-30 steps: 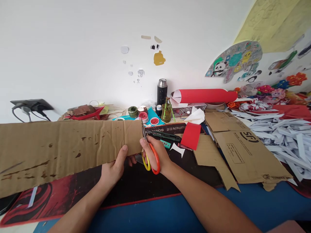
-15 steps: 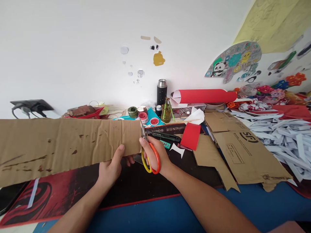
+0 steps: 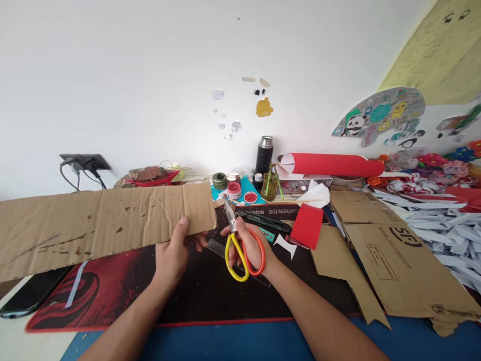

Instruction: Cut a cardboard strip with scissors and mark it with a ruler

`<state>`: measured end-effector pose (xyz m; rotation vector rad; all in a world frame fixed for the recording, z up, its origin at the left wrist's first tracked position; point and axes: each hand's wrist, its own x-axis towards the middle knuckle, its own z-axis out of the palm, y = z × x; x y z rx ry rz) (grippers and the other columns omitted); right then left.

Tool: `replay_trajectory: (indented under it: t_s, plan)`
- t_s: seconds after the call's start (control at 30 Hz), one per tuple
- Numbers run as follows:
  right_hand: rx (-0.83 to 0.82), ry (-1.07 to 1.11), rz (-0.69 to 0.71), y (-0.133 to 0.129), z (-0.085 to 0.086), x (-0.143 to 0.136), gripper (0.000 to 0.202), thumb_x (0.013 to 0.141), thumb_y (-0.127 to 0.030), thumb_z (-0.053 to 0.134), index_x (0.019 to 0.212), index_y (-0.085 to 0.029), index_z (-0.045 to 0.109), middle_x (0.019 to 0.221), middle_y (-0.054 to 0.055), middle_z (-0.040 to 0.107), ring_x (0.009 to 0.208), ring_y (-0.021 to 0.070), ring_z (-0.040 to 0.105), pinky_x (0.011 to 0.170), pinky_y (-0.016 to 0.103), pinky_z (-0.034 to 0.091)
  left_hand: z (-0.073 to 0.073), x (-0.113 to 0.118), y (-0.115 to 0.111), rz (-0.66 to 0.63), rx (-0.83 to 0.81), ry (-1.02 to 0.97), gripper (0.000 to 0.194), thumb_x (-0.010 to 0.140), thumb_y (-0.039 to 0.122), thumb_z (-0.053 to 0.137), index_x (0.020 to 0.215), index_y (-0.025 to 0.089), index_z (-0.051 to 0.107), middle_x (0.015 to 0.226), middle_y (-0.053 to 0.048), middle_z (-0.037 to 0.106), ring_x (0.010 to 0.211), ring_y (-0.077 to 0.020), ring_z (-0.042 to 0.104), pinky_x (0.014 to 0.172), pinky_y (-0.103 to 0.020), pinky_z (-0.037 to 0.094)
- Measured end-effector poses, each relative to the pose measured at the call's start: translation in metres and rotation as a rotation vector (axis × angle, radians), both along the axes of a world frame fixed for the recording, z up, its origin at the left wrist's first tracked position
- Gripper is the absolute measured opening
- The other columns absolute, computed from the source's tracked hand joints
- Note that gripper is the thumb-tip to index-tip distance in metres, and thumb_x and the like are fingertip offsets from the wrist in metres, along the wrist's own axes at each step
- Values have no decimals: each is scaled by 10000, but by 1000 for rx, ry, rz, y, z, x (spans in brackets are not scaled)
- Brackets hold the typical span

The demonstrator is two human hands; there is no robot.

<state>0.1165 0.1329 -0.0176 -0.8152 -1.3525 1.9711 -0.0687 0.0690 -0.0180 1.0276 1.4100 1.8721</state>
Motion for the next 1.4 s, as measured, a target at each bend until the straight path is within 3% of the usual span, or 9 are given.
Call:
replay_trajectory:
  t_s: [0.2, 0.4, 0.5, 0.6, 0.67, 0.87, 1.4]
  plan:
    - [-8, 21, 70, 0, -2, 2, 1054, 796, -1051, 519, 1229, -111, 718, 577, 22, 694, 449, 205, 689, 441, 258, 480, -1, -1, 1, 8, 6, -15, 477, 977, 621, 657, 737, 210, 693, 647, -86, 696, 647, -276, 749, 496, -358, 617]
    - [-16, 71, 181, 0, -5, 1, 1047, 841, -1046, 448, 1276, -120, 670, 692, 85, 773, 586, 259, 790, 568, 321, 595, 0, -1, 1, 30, 12, -17, 484, 966, 629, 672, 724, 211, 681, 638, -76, 686, 648, -279, 749, 537, -389, 642]
    - [-2, 47, 170, -1, -4, 0, 975, 854, -1020, 490, 1192, -125, 676, 711, 89, 774, 519, 227, 749, 493, 278, 535, -1, -1, 2, 33, 12, -13, 490, 972, 633, 665, 726, 209, 677, 639, -76, 683, 596, -263, 723, 496, -379, 614]
    - [62, 7, 93, -4, -3, 0, 857, 872, -962, 568, 1114, -148, 676, 672, 39, 731, 447, 178, 672, 398, 220, 398, -2, -1, 1, 23, 8, -9, 506, 987, 641, 655, 741, 200, 698, 654, -84, 693, 552, -244, 695, 454, -357, 577]
    - [91, -7, 70, -7, -3, 0, 787, 893, -926, 596, 1088, -167, 672, 650, 2, 691, 447, 161, 646, 390, 211, 370, -3, -1, 1, 11, -2, -8, 510, 993, 649, 654, 767, 196, 719, 664, -89, 701, 570, -251, 705, 459, -357, 580]
    - [225, -60, 100, -13, -10, 2, 646, 994, -840, 564, 1019, -200, 647, 646, -32, 643, 465, 140, 608, 464, 239, 479, -3, 0, 1, -19, -25, -2, 561, 1002, 701, 609, 792, 198, 740, 620, -86, 680, 648, -289, 745, 508, -373, 606]
    - [377, -150, 145, -17, -5, 3, 578, 1045, -795, 522, 937, -230, 582, 657, -31, 626, 495, 150, 636, 486, 247, 492, -9, 2, 2, -10, -44, 56, 568, 1035, 709, 560, 828, 212, 741, 635, -70, 696, 619, -268, 709, 578, -390, 600]
